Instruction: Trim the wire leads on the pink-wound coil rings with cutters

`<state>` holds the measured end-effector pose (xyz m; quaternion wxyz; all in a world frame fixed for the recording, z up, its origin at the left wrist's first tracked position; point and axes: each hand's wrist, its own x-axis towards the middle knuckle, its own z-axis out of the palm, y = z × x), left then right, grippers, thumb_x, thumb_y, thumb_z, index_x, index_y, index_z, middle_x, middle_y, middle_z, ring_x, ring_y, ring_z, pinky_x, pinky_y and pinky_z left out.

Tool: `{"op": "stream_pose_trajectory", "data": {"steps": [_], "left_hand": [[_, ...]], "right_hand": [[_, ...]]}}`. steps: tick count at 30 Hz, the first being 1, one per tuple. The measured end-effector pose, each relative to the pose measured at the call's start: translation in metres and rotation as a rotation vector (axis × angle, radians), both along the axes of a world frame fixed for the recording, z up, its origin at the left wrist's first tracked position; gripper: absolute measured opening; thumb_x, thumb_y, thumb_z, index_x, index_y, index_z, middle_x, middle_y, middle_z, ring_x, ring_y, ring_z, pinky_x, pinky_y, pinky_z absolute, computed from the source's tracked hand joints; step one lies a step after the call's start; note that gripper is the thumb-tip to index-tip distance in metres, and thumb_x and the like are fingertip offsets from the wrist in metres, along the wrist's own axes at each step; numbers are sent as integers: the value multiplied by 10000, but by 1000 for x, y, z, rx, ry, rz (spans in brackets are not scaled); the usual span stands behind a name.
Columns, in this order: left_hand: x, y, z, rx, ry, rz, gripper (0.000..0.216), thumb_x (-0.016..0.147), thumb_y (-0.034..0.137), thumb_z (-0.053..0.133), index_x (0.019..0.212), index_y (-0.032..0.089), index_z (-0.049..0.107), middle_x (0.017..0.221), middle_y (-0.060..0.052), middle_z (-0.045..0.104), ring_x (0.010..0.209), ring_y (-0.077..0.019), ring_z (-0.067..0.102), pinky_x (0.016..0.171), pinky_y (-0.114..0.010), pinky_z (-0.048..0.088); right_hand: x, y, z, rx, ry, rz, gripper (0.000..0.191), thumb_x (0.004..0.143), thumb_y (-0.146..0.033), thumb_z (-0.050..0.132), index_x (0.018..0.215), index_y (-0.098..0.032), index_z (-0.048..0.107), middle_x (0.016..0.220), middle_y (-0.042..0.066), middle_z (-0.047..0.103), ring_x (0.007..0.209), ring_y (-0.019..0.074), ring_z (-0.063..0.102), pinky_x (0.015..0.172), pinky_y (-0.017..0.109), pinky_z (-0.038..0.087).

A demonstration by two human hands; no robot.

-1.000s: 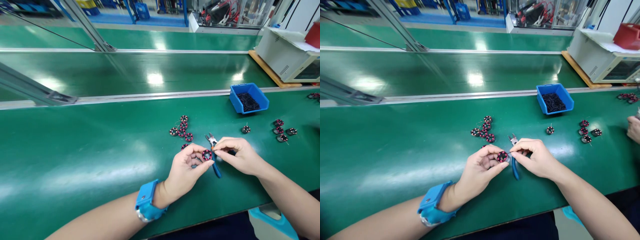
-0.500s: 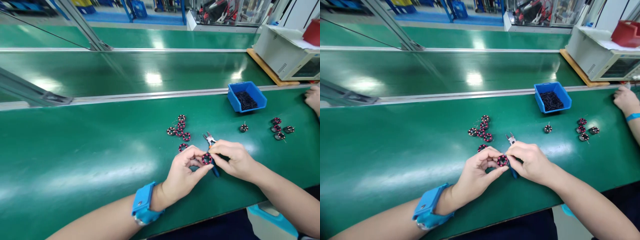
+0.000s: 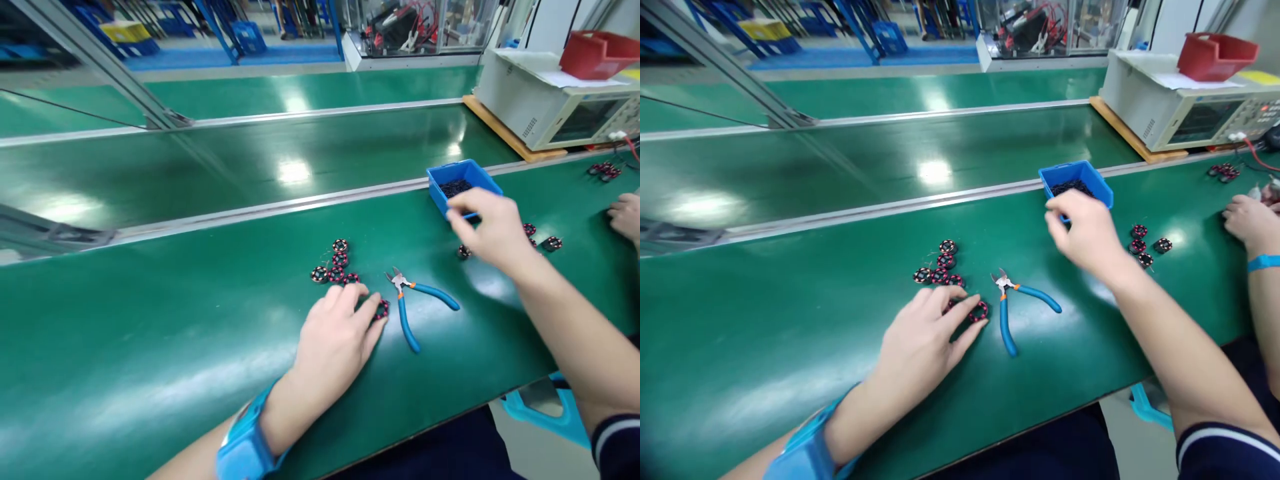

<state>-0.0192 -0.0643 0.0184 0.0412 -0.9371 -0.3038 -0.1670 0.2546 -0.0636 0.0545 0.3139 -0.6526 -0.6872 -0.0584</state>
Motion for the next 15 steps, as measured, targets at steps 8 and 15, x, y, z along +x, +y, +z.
{"op": "stream_pose_trajectory", "data": {"steps": [8,15], "left_hand": [[108,23,33,-263,62,-42,562,708,493,711,1098,108,589,1085,-149,608,1001,-320,556,826,-425,483],[182,43,8,-614,-140,79,335,680,402,746,807,146,571,877,-115,648,853,-299,630,701,-375,498]], "right_hand": [[49,85,-1,-559,-211,-352,280,730,-141,651,999,-83,703,1022,209,704,964,346,664,819,422,524],[49,82,-7,-502,-169,-388,215,755,-132,615,947,-116,711,980,180,718,943,321,672,817,399,520]]}}
